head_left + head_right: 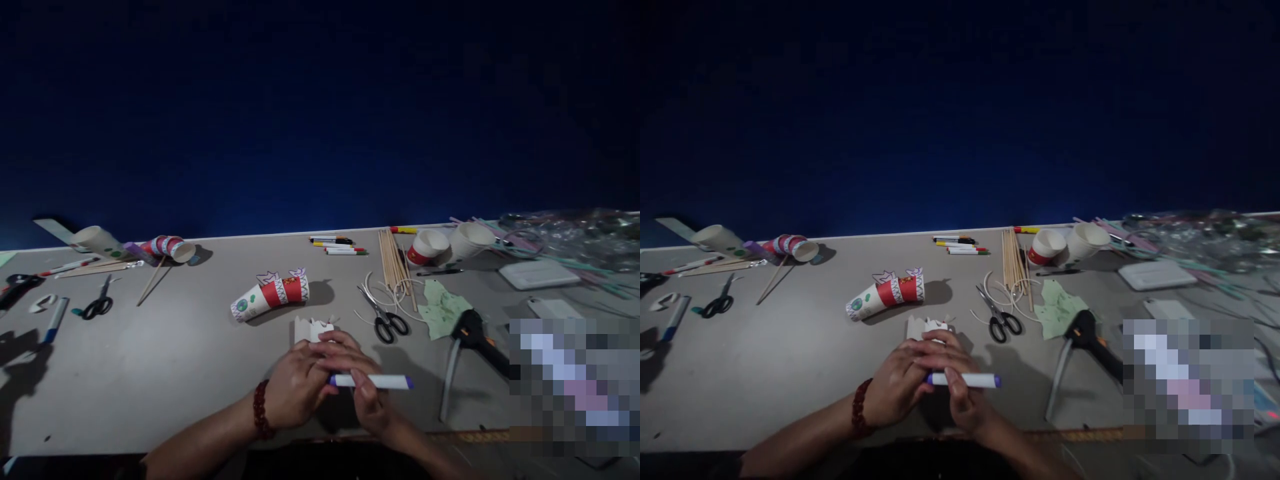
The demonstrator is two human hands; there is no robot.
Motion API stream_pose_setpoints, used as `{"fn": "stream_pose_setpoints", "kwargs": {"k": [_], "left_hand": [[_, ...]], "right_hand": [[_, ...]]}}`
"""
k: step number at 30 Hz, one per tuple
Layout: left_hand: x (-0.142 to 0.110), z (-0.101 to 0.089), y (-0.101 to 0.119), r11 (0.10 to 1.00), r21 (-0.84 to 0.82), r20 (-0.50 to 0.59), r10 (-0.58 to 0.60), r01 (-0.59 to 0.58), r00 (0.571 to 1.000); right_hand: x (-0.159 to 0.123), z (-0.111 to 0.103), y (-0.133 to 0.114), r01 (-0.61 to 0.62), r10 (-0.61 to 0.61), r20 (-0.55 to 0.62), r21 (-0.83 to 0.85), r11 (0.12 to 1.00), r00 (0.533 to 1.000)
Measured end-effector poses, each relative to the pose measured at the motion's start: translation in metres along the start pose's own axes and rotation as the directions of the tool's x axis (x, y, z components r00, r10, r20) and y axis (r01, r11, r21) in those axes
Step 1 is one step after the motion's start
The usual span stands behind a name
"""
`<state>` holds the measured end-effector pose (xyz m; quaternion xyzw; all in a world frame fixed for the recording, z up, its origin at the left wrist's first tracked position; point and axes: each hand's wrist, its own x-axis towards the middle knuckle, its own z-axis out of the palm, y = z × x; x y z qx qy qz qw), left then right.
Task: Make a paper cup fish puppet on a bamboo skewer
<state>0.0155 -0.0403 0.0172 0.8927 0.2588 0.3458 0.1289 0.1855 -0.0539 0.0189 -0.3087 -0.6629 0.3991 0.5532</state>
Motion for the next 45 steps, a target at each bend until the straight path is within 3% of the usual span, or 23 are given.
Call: {"fn": "stream_pose_setpoints", "kwargs": {"k": [3,7,8,10,12,14,17,21,23,26,29,31,34,36,39,42,45], "left_hand": [[0.011,-0.003,-0.004,0.998,0.033,-0.009,-0.053,0.053,0.999],[0.011,-0.017,-0.019,0.972,0.076,-0.044,-0.219,0.222,0.975],[0.006,-0.021,-0.024,0.955,0.099,-0.049,-0.276,0.279,0.960],[-0.005,-0.025,-0.034,0.887,0.189,-0.085,-0.412,0.421,0.907],[-0.017,-0.024,-0.041,0.834,0.226,-0.050,-0.506,0.504,0.861],[-0.025,-0.020,-0.046,0.789,0.254,-0.017,-0.575,0.560,0.818],[-0.027,-0.013,-0.050,0.764,0.307,0.018,-0.601,0.568,0.799],[-0.026,-0.005,-0.055,0.779,0.363,0.061,-0.567,0.511,0.821],[-0.027,-0.001,-0.056,0.800,0.353,0.070,-0.540,0.486,0.839],[-0.024,0.002,-0.052,0.823,0.280,0.016,-0.519,0.495,0.855],[-0.011,-0.001,-0.044,0.872,0.240,-0.030,-0.432,0.426,0.901],[0.002,-0.005,-0.039,0.907,0.239,-0.050,-0.346,0.348,0.937],[0.020,-0.012,-0.035,0.944,0.162,-0.114,-0.272,0.287,0.956],[0.029,-0.014,-0.034,0.945,0.060,-0.150,-0.309,0.321,0.939],[0.037,-0.013,-0.036,0.886,-0.144,-0.134,-0.458,0.440,0.879],[0.045,-0.007,-0.037,0.771,-0.352,0.009,-0.563,0.530,0.826],[0.053,-0.003,-0.037,0.597,-0.524,0.165,-0.629,0.608,0.760]], "right_hand": [[0.011,-0.017,0.004,-0.047,0.054,0.071,-0.105,0.993,0.996],[0.044,-0.055,0.010,-0.241,0.221,-0.097,-0.331,0.912,0.970],[0.053,-0.065,0.012,-0.240,0.227,-0.082,-0.427,0.872,0.970],[0.069,-0.081,0.020,-0.149,0.224,0.028,-0.666,0.731,0.974],[0.078,-0.089,0.032,-0.001,0.311,0.177,-0.868,0.497,0.934],[0.083,-0.088,0.047,0.111,0.404,0.217,-0.957,0.270,0.889],[0.088,-0.082,0.064,0.166,0.434,0.216,-0.974,0.152,0.874],[0.088,-0.091,0.061,0.108,0.413,0.169,-0.980,0.167,0.895],[0.081,-0.100,0.049,0.031,0.403,0.122,-0.974,0.224,0.907],[0.058,-0.105,0.029,-0.146,0.418,0.065,-0.879,0.454,0.906],[0.034,-0.093,0.020,-0.345,0.484,0.079,-0.603,0.720,0.871],[0.024,-0.081,0.021,-0.443,0.522,0.069,-0.442,0.780,0.850],[0.023,-0.067,0.027,-0.482,0.500,-0.041,-0.342,0.807,0.865],[0.026,-0.062,0.028,-0.480,0.474,-0.094,-0.282,0.831,0.876],[0.030,-0.058,0.026,-0.475,0.463,-0.107,-0.186,0.860,0.880],[0.032,-0.054,0.021,-0.470,0.457,-0.120,-0.124,0.874,0.881],[0.036,-0.050,0.016,-0.472,0.460,-0.142,-0.064,0.879,0.876]]}}
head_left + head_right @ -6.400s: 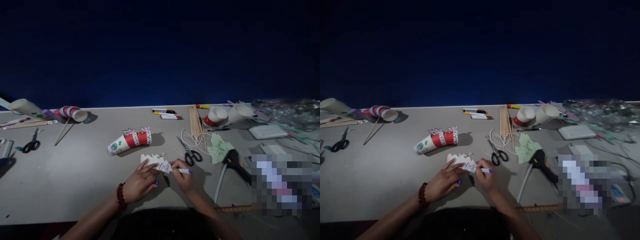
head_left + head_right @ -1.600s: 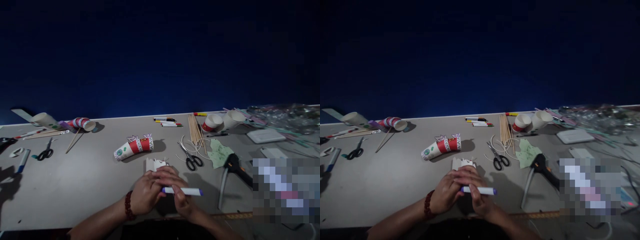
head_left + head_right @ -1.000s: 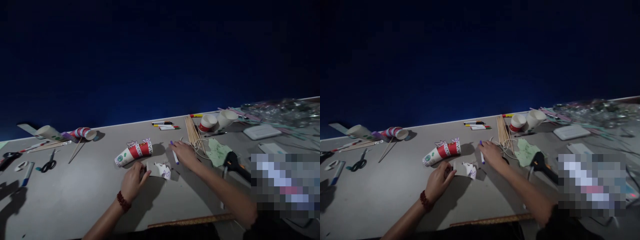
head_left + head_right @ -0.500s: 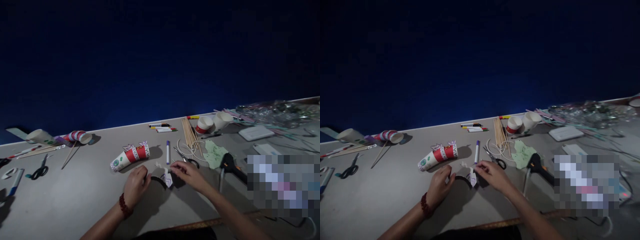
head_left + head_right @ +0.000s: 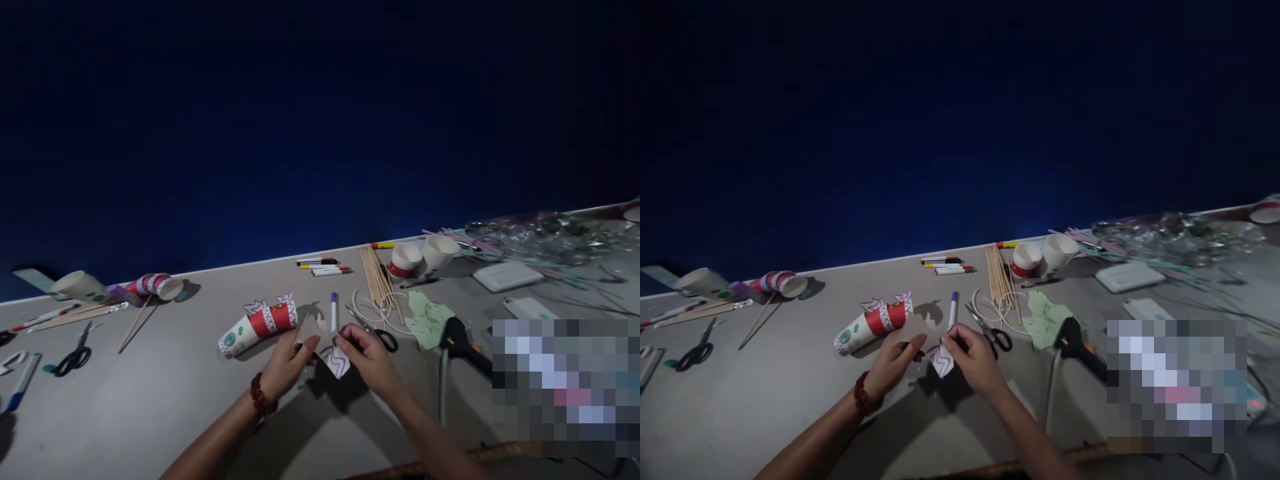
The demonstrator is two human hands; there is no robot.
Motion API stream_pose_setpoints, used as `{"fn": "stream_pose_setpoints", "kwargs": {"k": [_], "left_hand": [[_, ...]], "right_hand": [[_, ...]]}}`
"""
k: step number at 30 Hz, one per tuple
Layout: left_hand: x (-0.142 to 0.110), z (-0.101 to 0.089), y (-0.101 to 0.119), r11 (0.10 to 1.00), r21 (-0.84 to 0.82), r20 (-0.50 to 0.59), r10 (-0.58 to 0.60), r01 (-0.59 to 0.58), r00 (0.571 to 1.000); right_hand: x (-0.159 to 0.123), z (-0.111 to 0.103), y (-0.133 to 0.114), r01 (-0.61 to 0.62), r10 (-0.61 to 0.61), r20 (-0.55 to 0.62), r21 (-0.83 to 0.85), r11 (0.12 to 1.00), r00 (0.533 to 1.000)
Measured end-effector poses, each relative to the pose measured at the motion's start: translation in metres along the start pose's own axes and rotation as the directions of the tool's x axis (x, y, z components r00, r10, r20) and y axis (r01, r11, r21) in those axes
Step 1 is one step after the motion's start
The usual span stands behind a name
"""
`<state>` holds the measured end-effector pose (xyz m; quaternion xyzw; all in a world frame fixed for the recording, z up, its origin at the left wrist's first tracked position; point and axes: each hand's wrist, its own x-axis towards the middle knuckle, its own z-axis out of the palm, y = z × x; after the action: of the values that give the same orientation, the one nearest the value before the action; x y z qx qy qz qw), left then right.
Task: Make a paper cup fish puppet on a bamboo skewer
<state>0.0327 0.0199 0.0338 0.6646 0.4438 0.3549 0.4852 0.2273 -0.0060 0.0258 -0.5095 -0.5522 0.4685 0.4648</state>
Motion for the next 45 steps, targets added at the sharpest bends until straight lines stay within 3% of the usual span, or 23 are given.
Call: {"fn": "stream_pose_setpoints", "kwargs": {"k": [3,8,16,20,22,26,29,32,35,38,42,45], "left_hand": [[0.004,0.001,0.004,0.988,-0.099,0.082,-0.107,0.114,0.991],[0.006,-0.002,0.007,0.981,-0.151,0.124,-0.105,0.124,0.987],[0.006,-0.001,0.010,0.967,-0.190,0.092,-0.156,0.171,0.983],[0.008,0.000,-0.001,0.983,-0.146,-0.022,-0.115,0.111,0.993],[0.009,0.000,-0.006,0.989,-0.114,-0.078,-0.103,0.093,0.992],[0.013,-0.002,-0.008,0.999,-0.011,-0.116,-0.044,0.043,0.992],[0.014,-0.002,-0.007,0.999,0.044,-0.123,-0.009,0.015,0.992],[0.014,-0.001,-0.007,0.999,0.035,-0.097,-0.016,0.019,0.995],[0.014,-0.002,-0.009,0.998,0.055,-0.106,0.011,-0.005,0.994],[0.014,-0.005,-0.010,0.997,0.077,-0.128,0.029,-0.019,0.991],[0.015,-0.007,-0.013,0.995,0.096,-0.143,0.022,-0.008,0.989],[0.016,-0.007,-0.015,0.997,0.074,-0.154,0.014,-0.003,0.988]], "right_hand": [[0.002,0.002,-0.004,-0.018,0.019,-0.013,0.049,0.999,1.000],[0.005,0.002,-0.004,-0.029,0.031,-0.031,0.052,0.998,0.999],[0.005,0.005,0.001,0.065,-0.074,-0.101,-0.095,0.993,0.992],[0.002,-0.016,0.009,0.054,-0.095,-0.131,-0.282,0.958,0.987],[-0.001,-0.036,0.017,0.006,-0.102,-0.180,-0.470,0.883,0.978],[-0.013,-0.068,0.035,-0.080,-0.168,-0.222,-0.798,0.597,0.961],[-0.018,-0.075,0.043,-0.087,-0.114,-0.141,-0.919,0.385,0.983],[-0.017,-0.075,0.047,-0.088,-0.057,-0.110,-0.951,0.297,0.992],[-0.013,-0.081,0.050,-0.121,-0.019,-0.137,-0.927,0.356,0.990],[-0.012,-0.093,0.052,-0.174,0.027,-0.191,-0.814,0.554,0.981],[-0.017,-0.101,0.044,-0.185,0.102,-0.187,-0.506,0.843,0.977],[-0.021,-0.096,0.036,-0.239,0.213,-0.129,-0.239,0.941,0.968]]}}
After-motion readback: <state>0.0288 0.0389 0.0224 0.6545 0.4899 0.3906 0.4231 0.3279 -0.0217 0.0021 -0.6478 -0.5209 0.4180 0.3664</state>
